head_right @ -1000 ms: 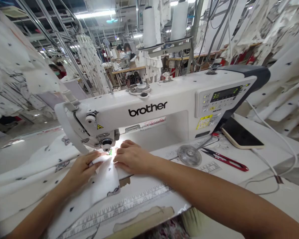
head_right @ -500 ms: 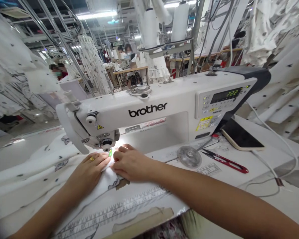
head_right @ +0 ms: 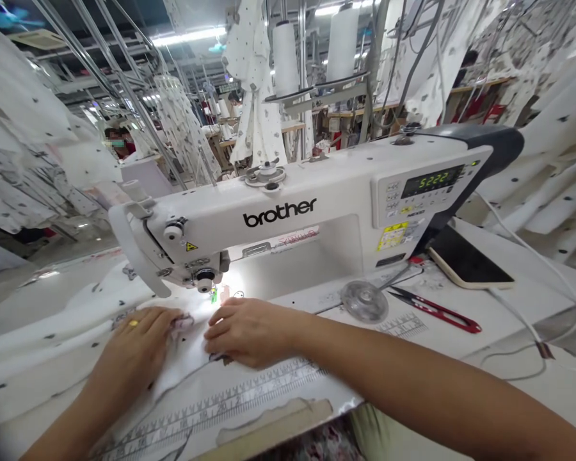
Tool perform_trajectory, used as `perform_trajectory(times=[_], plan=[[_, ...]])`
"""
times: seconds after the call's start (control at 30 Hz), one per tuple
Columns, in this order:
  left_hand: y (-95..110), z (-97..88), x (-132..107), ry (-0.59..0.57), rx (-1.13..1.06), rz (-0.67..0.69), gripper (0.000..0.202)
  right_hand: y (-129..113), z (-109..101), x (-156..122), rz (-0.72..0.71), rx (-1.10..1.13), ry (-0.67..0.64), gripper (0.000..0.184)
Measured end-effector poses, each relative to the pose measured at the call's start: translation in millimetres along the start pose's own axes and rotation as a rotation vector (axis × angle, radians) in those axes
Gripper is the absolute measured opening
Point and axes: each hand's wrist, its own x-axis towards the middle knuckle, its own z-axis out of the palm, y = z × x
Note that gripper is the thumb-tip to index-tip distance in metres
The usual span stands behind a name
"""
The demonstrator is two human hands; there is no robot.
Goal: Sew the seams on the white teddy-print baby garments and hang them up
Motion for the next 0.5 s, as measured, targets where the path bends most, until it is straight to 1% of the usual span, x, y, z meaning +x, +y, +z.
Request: perform_trajectory(times=[0.07,0.1,0.13,0.17,0.23,0.3,0.33,0.43,0.5], plan=[[1,-7.7,4,0.008,-0.084,-0.038,0.02,-2,2,0,-0.03,0.039,-0.008,0.024],[4,-11.7,7,-0.009,-0.149,-0.062,0.015,-2,4,0,-0.043,0.048,-0.011,0.024],[8,-15.5,11,-0.04,-0.217,-0.084,0.013,-3,5,0,-0.054,0.05,-0.016,0.024],[14,-18.5,14,-0.076,-0.277,-0.097,0.016,-4,7,0,-0.064,0.048,-0.021,0.023],[26,-20.9,18,-0.151,-0.355,-0.079,0.019,-5,9,0,-0.08,0.047,-0.031,0.022],[37,-18.4,17,-0.196,-0.38,-0.022,0.01,-5,12,-1,-0.085,0.06,-0.033,0.022],[40,-15.8,16,-0.204,-0.378,0.001,0.009,-5,13,-1,-0.087,0.07,-0.03,0.022],[40,-7.6,9,-0.224,-0.353,0.027,0.038,-4,15,-1,-0.103,0.095,-0.037,0.021],[34,-3.6,6,-0.254,-0.34,0.049,0.049,-5,16,-1,-0.115,0.105,-0.042,0.02]])
